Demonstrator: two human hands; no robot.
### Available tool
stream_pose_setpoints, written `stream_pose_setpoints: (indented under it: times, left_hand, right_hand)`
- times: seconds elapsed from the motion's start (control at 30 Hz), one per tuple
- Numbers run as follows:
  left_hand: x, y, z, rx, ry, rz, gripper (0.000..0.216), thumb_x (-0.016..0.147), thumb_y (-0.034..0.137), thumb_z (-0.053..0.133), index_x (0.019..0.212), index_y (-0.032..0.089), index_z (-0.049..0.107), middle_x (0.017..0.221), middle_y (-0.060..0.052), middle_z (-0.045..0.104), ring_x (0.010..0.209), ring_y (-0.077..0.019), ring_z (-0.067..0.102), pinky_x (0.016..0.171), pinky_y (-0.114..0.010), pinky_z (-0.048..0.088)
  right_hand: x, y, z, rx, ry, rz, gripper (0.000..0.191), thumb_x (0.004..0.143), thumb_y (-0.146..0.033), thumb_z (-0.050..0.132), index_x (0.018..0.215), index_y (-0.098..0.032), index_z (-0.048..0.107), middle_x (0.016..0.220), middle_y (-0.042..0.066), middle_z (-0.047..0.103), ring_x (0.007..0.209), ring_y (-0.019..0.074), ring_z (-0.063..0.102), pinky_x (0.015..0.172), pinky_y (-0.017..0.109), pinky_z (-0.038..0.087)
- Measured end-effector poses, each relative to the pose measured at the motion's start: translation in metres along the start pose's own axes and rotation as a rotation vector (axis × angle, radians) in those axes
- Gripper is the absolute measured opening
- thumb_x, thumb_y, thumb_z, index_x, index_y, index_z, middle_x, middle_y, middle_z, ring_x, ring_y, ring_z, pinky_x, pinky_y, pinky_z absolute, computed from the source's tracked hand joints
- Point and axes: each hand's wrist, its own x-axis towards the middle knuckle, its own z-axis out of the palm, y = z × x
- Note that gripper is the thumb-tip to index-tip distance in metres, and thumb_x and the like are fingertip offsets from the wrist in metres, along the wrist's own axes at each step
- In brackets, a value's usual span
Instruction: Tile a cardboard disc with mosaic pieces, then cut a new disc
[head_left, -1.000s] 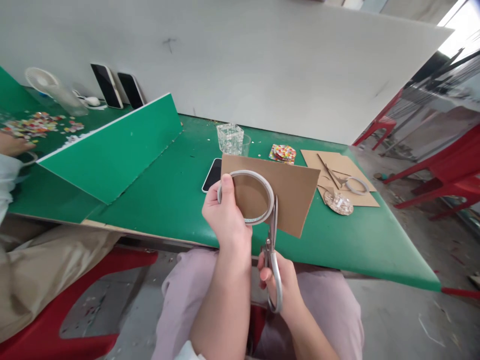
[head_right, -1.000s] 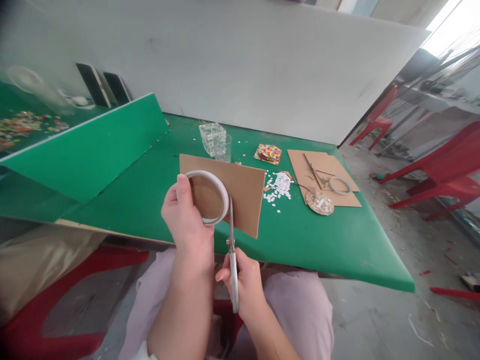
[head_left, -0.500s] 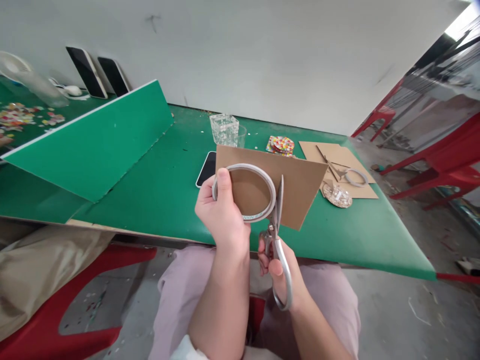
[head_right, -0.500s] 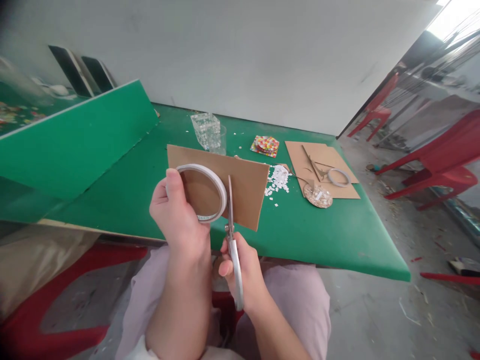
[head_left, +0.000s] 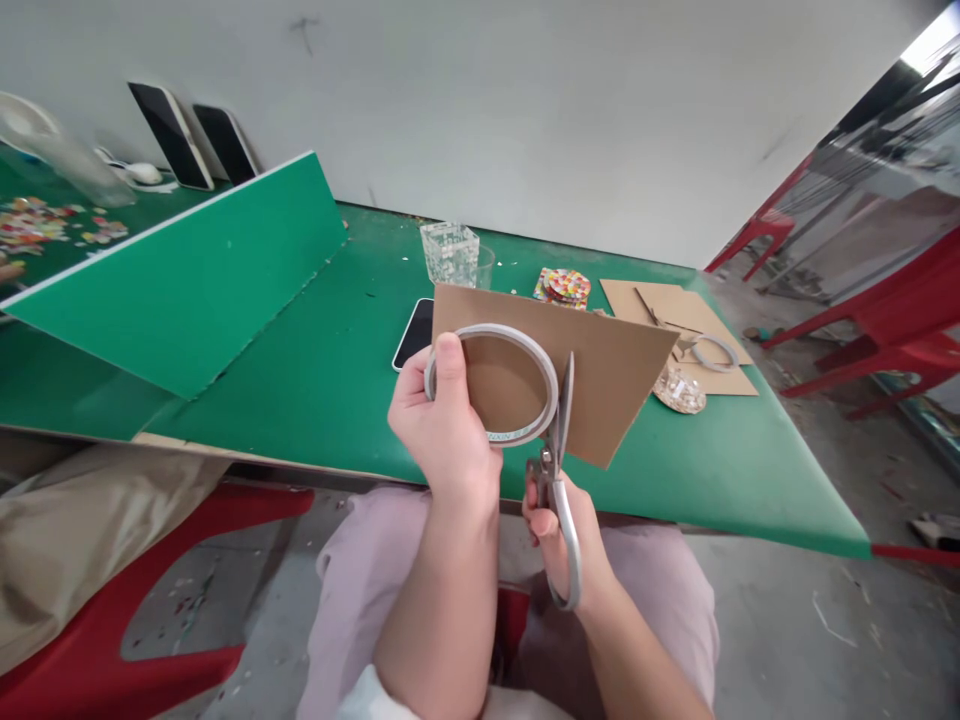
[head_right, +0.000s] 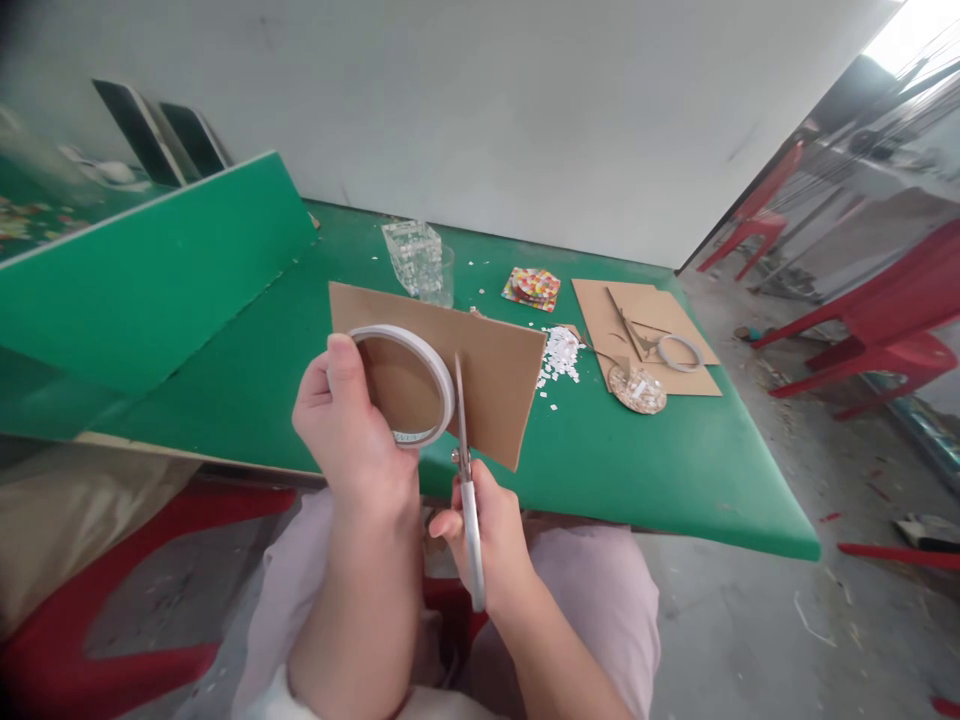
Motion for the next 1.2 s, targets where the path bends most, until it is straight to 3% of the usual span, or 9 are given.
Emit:
stream_pose_setpoints:
  times: [0.23,0.4,0.53,0.63,0.77,0.9,1.07,1.2]
  left_hand:
    - [0.000,0.001,-0.002,0.008,-0.016,0.026,0.035,0.068,0.050,0.065,0.062,0.017,0.055,0.053,0.006,0.040,0.047,-0.0051,0.040,0.043,-0.017,0.034]
    - [0.000,0.003,-0.002,0.024,-0.033,0.015,0.035,0.068,0.050,0.065,0.062,0.017,0.055,0.054,0.005,0.042,0.048,-0.0057,0.042,0.044,-0.018,0.035]
    - [-0.002,0.005,-0.002,0.038,-0.039,0.048,0.035,0.069,0.051,0.064,0.064,0.017,0.057,0.055,0.005,0.044,0.050,-0.0060,0.044,0.046,-0.019,0.037]
    - [-0.005,0.007,-0.002,0.036,-0.060,0.060,0.034,0.070,0.049,0.064,0.063,0.017,0.057,0.055,0.005,0.042,0.050,-0.0055,0.043,0.045,-0.018,0.037]
    - [-0.008,0.008,-0.002,0.007,-0.052,0.055,0.034,0.071,0.048,0.064,0.061,0.017,0.056,0.054,0.004,0.040,0.049,-0.0051,0.040,0.043,-0.018,0.036]
    - [-0.008,0.008,-0.002,-0.013,-0.055,0.074,0.035,0.070,0.050,0.064,0.061,0.017,0.055,0.055,0.004,0.039,0.050,-0.0052,0.039,0.043,-0.018,0.035]
    - [-0.010,0.010,-0.002,-0.003,-0.074,0.058,0.035,0.070,0.052,0.063,0.062,0.018,0.055,0.056,0.004,0.039,0.050,-0.0059,0.039,0.044,-0.020,0.036]
    - [-0.011,0.012,-0.001,-0.001,-0.081,0.045,0.035,0.070,0.052,0.063,0.061,0.019,0.056,0.057,0.004,0.040,0.051,-0.0064,0.040,0.045,-0.020,0.035]
  right_hand:
    - [-0.001,-0.001,-0.001,-0.089,-0.026,0.015,0.064,0.058,-0.083,0.041,0.066,-0.019,0.041,0.055,-0.005,0.036,0.048,0.0073,0.028,0.040,0.020,0.026]
    - [-0.001,0.001,0.000,-0.015,-0.035,0.056,0.065,0.055,-0.083,0.044,0.066,-0.020,0.041,0.057,-0.005,0.034,0.048,0.0075,0.026,0.039,0.021,0.025]
    - [0.004,0.001,-0.004,0.133,-0.217,0.034,0.073,0.052,-0.085,0.046,0.085,-0.020,0.050,0.058,-0.007,0.028,0.049,0.0085,0.025,0.044,0.023,0.030]
    - [0.007,-0.003,-0.007,0.175,-0.330,-0.027,0.079,0.051,-0.085,0.048,0.097,-0.020,0.050,0.064,-0.005,0.033,0.052,0.0099,0.030,0.047,0.023,0.032]
    - [0.008,-0.012,-0.009,0.059,-0.212,-0.079,0.069,0.056,-0.082,0.048,0.084,-0.019,0.050,0.065,-0.003,0.037,0.056,0.0112,0.034,0.050,0.024,0.032]
    - [0.007,-0.019,-0.009,-0.193,-0.094,-0.112,0.067,0.055,-0.086,0.040,0.063,-0.020,0.039,0.057,-0.003,0.037,0.052,0.0111,0.033,0.050,0.025,0.028]
    - [0.006,-0.022,-0.011,-0.376,-0.030,-0.148,0.071,0.053,-0.091,0.026,0.059,-0.021,0.035,0.055,-0.002,0.037,0.050,0.0113,0.033,0.048,0.025,0.026]
    - [0.005,-0.023,-0.011,-0.393,-0.012,-0.128,0.071,0.053,-0.091,0.027,0.057,-0.021,0.034,0.054,-0.001,0.040,0.048,0.0107,0.035,0.046,0.024,0.027]
